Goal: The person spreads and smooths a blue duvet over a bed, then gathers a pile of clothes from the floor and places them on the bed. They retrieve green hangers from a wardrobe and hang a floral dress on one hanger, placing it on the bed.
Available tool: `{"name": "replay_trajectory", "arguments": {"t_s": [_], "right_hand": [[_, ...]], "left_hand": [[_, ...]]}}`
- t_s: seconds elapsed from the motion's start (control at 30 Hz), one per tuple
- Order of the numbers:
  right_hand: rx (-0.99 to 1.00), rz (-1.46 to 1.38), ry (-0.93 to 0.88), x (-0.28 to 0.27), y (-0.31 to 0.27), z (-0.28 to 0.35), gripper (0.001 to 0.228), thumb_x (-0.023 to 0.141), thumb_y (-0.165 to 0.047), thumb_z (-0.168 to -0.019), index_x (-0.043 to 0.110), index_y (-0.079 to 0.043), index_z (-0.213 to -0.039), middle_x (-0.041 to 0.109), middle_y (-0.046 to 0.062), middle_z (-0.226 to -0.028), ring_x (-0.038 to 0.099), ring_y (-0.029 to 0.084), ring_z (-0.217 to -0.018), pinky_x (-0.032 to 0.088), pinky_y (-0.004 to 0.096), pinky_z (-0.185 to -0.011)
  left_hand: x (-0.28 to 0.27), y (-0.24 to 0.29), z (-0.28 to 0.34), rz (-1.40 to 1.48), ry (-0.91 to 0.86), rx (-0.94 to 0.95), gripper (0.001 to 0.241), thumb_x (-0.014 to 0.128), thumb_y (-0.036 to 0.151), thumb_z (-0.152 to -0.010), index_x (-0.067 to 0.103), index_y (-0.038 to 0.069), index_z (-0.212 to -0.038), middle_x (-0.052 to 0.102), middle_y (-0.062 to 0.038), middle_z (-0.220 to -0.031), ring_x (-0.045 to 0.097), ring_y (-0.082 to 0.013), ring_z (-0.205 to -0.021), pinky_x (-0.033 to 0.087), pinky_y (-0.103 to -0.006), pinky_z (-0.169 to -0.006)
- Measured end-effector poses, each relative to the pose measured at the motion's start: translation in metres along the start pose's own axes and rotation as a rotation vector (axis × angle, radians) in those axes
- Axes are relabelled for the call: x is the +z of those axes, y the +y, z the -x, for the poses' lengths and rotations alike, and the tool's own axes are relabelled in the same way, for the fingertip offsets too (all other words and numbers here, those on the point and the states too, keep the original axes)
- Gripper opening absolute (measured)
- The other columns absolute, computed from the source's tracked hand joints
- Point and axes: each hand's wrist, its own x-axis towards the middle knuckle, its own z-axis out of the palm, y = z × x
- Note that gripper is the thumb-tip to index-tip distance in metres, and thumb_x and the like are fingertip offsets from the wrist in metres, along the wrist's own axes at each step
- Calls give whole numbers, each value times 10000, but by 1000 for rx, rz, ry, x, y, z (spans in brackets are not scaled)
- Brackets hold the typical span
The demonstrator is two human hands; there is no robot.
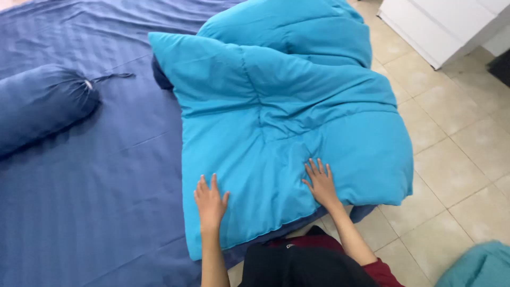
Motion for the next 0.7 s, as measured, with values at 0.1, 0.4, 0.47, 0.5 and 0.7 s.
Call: {"name": "replay_trajectory", "arguments": {"t_s": [0.1, 0.4, 0.47, 0.5, 0.7], "right_hand": [[-11, -6, -34, -3, -1, 4, 636, 546, -449, -977, 451, -106, -1504, 330, 117, -1631, 250, 359, -1523, 162, 581, -1221], [-359, -270, -58, -21, 67, 58, 565, 599, -330, -1011, 518, 7, -1457, 437, 214, -1521, 368, 413, -1444, 248, 580, -1204], [-395, -385, -107, -75, 103, 96, 423, 612, -289, -1014, 611, -37, -1354, 523, 169, -1474, 458, 364, -1399, 291, 561, -1193], [-433, -507, -130, -100, 116, 109, 297, 625, -248, -1018, 704, -83, -1252, 607, 124, -1427, 546, 314, -1353, 334, 541, -1182], [265, -635, 37, -149, 294, 253, 195, 684, -185, -945, 770, -92, -1094, 758, 88, -1123, 730, 291, -1017, 568, 369, -870]], "left_hand": [[40, 72, -20, 21, -54, 225, 765, 802, 361, -817, 484, 93, -1459, 328, -272, -1559, 321, -448, -1446, 281, -620, -1155], [152, 300, -19, 344, -51, 593, 735, 765, 433, -865, 482, 214, -1507, 227, -314, -1609, 268, -547, -1444, 233, -724, -1134], [178, 345, -21, 367, -14, 499, 748, 745, 462, -887, 455, 211, -1529, 215, -334, -1609, 267, -559, -1441, 238, -731, -1126], [188, 363, -26, 368, 35, 415, 762, 726, 491, -908, 428, 208, -1550, 204, -354, -1609, 266, -571, -1438, 243, -738, -1118], [254, 435, -26, 300, 48, 67, 851, 642, 645, -886, 381, 200, -1563, 230, -355, -1571, 263, -587, -1408, 239, -729, -1088]]}}
